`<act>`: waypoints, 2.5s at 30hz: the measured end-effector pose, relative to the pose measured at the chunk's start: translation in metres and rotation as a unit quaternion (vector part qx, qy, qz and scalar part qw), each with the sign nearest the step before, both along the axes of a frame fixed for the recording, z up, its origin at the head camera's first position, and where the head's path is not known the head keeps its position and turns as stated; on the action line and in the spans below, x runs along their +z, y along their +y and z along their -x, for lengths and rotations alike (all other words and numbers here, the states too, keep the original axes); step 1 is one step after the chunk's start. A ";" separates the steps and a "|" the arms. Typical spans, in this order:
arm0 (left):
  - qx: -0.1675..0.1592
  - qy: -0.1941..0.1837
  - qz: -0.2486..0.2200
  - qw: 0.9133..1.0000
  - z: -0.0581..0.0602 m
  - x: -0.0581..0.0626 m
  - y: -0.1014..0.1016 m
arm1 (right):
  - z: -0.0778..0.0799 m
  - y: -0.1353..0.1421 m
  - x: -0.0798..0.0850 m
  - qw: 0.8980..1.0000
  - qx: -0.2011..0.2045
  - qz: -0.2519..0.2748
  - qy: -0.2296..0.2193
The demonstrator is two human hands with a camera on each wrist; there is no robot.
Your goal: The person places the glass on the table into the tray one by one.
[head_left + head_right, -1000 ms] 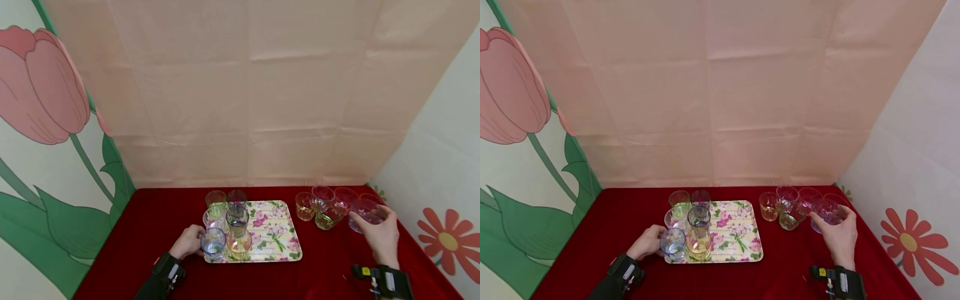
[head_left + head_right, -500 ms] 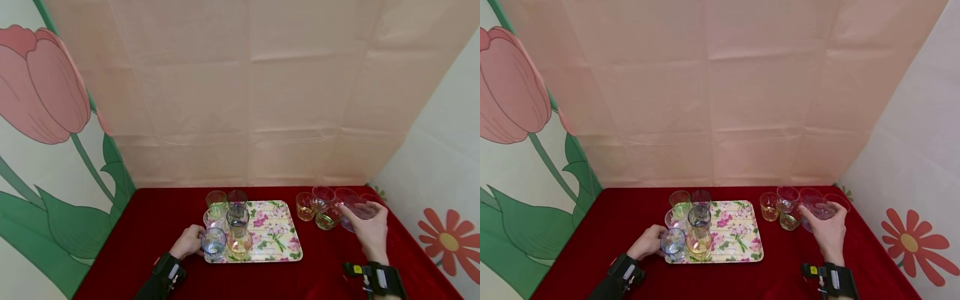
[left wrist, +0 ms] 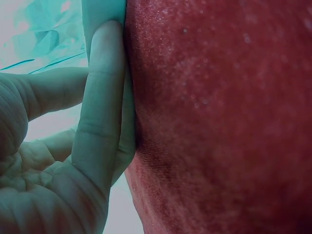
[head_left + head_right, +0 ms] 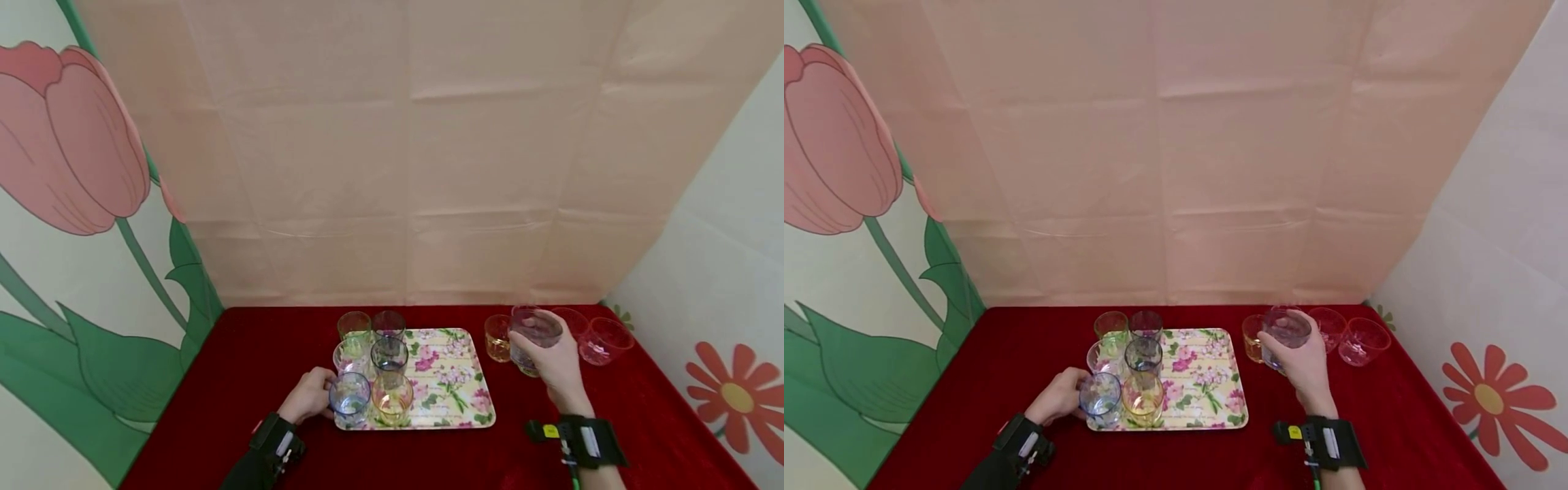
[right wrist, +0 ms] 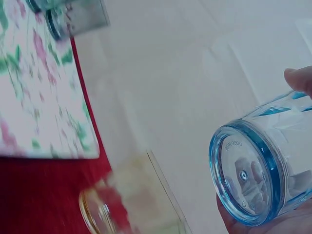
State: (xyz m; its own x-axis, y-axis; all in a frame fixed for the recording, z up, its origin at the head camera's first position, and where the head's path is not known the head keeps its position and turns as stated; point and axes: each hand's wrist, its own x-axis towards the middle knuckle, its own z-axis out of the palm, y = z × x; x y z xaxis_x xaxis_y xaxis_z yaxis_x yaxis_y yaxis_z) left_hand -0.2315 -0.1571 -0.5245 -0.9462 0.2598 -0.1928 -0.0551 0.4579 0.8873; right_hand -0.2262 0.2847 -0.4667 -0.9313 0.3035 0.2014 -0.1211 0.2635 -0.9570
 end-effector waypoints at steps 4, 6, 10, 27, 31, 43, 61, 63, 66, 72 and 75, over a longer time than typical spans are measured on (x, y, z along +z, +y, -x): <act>0.000 -0.001 0.004 1.000 0.000 0.001 0.000 | 0.007 -0.022 -0.004 0.998 0.054 0.006 0.019; 0.000 -0.001 0.006 1.000 0.000 0.001 0.001 | 0.011 -0.034 -0.008 0.996 0.080 0.014 0.025; 0.003 -0.002 0.007 1.000 0.000 0.002 0.001 | 0.023 -0.055 -0.016 0.993 0.113 0.026 0.020; 0.002 -0.005 -0.002 1.000 0.001 -0.002 -0.001 | 0.062 -0.098 -0.035 0.988 0.143 0.013 -0.052; 0.003 -0.004 -0.002 1.000 0.000 -0.001 -0.001 | 0.072 -0.101 -0.041 0.987 0.151 -0.019 -0.057; 0.004 0.006 0.005 1.000 0.002 0.001 0.000 | 0.087 -0.108 -0.046 0.978 0.177 -0.079 -0.081; 0.007 -0.005 -0.002 1.000 0.001 -0.001 0.000 | 0.094 -0.125 -0.059 0.972 0.206 -0.057 -0.092; 0.007 -0.007 -0.003 1.000 0.001 -0.002 0.000 | 0.095 -0.126 -0.061 0.972 0.208 -0.054 -0.094; 0.006 -0.006 -0.005 1.000 0.001 -0.003 -0.001 | 0.096 -0.128 -0.063 0.972 0.205 -0.055 -0.098; 0.004 0.001 -0.009 1.000 0.002 -0.004 -0.001 | 0.098 -0.130 -0.064 0.974 0.198 -0.051 -0.097; 0.004 0.004 -0.010 1.000 0.001 -0.005 -0.001 | 0.098 -0.130 -0.065 0.974 0.199 -0.055 -0.091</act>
State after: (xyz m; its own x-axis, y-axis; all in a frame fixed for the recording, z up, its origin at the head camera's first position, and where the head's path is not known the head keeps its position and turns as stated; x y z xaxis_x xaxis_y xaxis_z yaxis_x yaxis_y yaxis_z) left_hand -0.2329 -0.1581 -0.5291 -0.9498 0.2556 -0.1804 -0.0522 0.4391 0.8969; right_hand -0.3244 0.1546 -0.5313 -0.9940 -0.1037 0.0339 -0.0668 0.3329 -0.9406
